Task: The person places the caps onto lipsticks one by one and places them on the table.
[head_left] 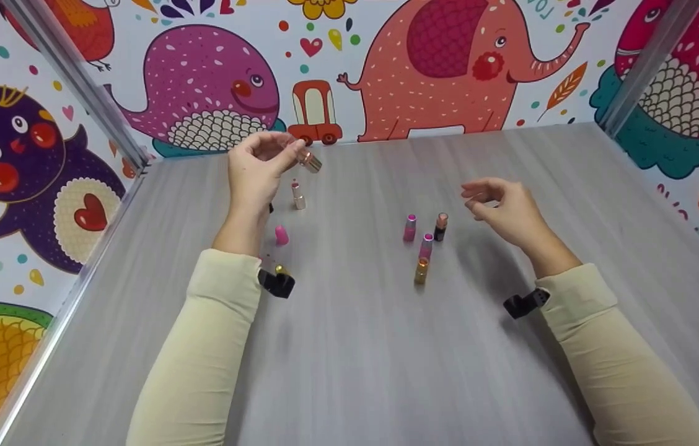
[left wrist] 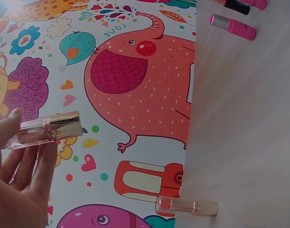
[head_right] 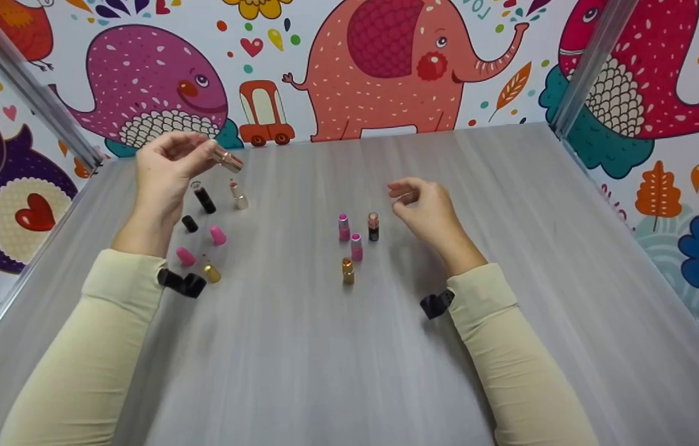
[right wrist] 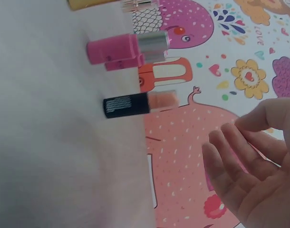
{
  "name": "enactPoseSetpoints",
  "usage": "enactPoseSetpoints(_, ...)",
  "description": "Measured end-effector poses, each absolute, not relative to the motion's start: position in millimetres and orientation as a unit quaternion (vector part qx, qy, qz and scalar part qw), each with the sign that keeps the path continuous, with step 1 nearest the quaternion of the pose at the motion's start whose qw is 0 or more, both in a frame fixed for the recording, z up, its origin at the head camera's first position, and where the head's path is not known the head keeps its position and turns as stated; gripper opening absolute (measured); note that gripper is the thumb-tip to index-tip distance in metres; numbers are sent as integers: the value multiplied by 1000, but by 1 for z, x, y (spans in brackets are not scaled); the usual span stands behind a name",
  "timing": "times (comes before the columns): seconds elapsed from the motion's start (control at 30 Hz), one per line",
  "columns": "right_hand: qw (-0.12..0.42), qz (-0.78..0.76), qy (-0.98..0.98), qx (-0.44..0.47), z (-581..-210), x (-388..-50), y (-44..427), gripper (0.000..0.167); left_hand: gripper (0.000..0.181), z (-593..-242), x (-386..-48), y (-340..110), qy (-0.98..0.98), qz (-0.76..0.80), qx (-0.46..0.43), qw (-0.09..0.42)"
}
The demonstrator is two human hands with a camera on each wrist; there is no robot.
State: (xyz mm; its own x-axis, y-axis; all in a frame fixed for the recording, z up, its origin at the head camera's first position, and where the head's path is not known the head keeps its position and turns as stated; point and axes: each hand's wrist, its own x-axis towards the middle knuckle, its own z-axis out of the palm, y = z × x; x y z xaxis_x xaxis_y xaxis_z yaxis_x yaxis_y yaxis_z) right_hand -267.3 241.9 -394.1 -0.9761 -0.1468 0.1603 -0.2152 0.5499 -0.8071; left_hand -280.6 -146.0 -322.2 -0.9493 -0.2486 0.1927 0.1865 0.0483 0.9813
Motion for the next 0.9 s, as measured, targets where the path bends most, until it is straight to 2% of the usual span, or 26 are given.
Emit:
enactPoseSetpoints(0.13,19,462,-881,98,-398,-271,246,34,30,-327,-293,-134,-737,-655,35,165)
enactPoseSetpoints(0.27,-27,445,-889,107,-403,-273,247,40,31,-335,-304,-120,-776,-604,39,177)
enactPoseSetpoints(0.4,-74,422,-894,134,-412,-275,246,44,30,-345,-314,-108,-796,-578,48,172)
enactPoseSetpoints(0.5,-87,414,-894,147,-420,-277,242,43,29,-355,-320,-102,-807,-565,53,164)
enactPoseSetpoints(0.9,-63,400,-903,143,-442,-282,227,32,28,-392,-333,-82,-844,-514,88,127)
